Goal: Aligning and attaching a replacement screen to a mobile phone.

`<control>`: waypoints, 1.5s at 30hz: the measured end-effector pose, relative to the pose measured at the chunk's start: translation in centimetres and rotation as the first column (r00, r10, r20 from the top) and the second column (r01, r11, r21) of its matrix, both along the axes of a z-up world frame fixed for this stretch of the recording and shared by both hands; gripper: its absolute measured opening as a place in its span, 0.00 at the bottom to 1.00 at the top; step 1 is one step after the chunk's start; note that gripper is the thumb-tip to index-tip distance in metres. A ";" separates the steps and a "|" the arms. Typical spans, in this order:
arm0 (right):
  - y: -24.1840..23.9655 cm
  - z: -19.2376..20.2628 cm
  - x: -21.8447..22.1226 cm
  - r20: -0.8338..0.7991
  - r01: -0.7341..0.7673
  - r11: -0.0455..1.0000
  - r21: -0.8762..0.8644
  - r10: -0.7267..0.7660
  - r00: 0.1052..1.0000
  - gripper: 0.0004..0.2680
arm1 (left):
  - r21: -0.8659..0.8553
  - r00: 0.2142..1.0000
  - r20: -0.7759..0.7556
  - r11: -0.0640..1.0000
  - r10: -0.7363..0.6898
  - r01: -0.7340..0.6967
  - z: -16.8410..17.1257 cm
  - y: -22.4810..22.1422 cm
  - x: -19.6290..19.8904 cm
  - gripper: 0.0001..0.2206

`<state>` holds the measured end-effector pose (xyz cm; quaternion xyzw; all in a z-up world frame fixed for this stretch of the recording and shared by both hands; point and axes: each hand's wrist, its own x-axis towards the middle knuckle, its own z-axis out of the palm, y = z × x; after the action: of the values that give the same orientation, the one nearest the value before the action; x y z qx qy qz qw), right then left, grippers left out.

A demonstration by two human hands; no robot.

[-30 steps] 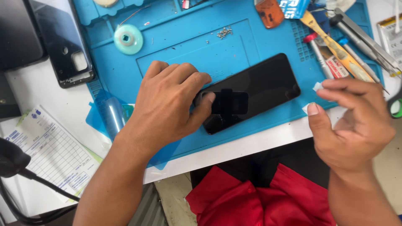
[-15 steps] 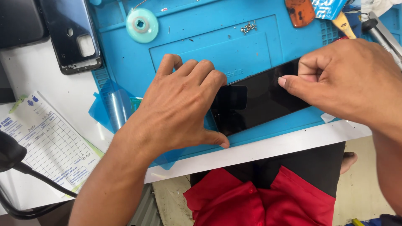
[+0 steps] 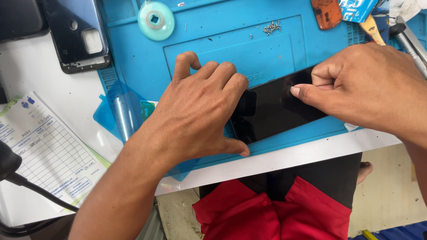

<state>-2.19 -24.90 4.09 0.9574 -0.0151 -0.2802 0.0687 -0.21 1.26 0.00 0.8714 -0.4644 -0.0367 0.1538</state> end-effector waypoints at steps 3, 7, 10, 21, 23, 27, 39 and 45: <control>0.0 -0.1 -0.1 -0.007 -0.018 0.999 -0.029 0.018 1.000 0.26 | -0.002 1.000 0.014 1.000 0.002 -0.002 -0.1 0.1 -0.1 0.47; 0.3 -0.2 -0.2 -0.005 -0.025 0.999 -0.020 0.025 1.000 0.26 | 0.001 1.000 0.004 1.000 0.008 -0.008 -0.1 0.0 -0.1 0.46; 0.9 0.1 -0.2 -0.019 -0.015 1.000 -0.013 0.015 1.000 0.26 | 0.000 1.000 0.027 1.000 0.011 -0.011 -0.1 0.0 -0.2 0.46; -0.9 1.5 -1.4 0.180 0.046 0.920 0.389 -0.124 0.976 0.27 | 0.012 1.000 0.000 1.000 0.009 -0.009 -0.2 0.0 -0.2 0.46; -1.3 0.5 -1.3 0.109 0.089 0.959 0.270 -0.122 0.987 0.26 | 0.010 1.000 0.001 1.000 0.008 -0.008 -0.3 0.0 -0.2 0.46; -0.9 0.0 -1.2 0.019 0.125 0.982 0.143 -0.129 0.991 0.26 | 0.012 1.000 -0.002 1.000 0.011 -0.011 -0.4 0.0 -0.2 0.46; 0.1 -0.6 -0.5 0.030 -0.039 0.999 0.038 0.038 0.999 0.26 | 0.013 0.999 0.037 1.000 0.014 -0.015 -0.5 -0.1 -0.3 0.46; 0.6 -0.8 -0.4 0.018 -0.066 0.996 0.068 0.065 0.998 0.27 | -0.004 1.000 0.018 1.000 0.013 -0.013 -0.5 0.0 -0.3 0.45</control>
<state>-2.55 -24.34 3.26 0.9613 0.0254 -0.2708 0.0451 -0.50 1.29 -0.45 0.8744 -0.4600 -0.0269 0.1517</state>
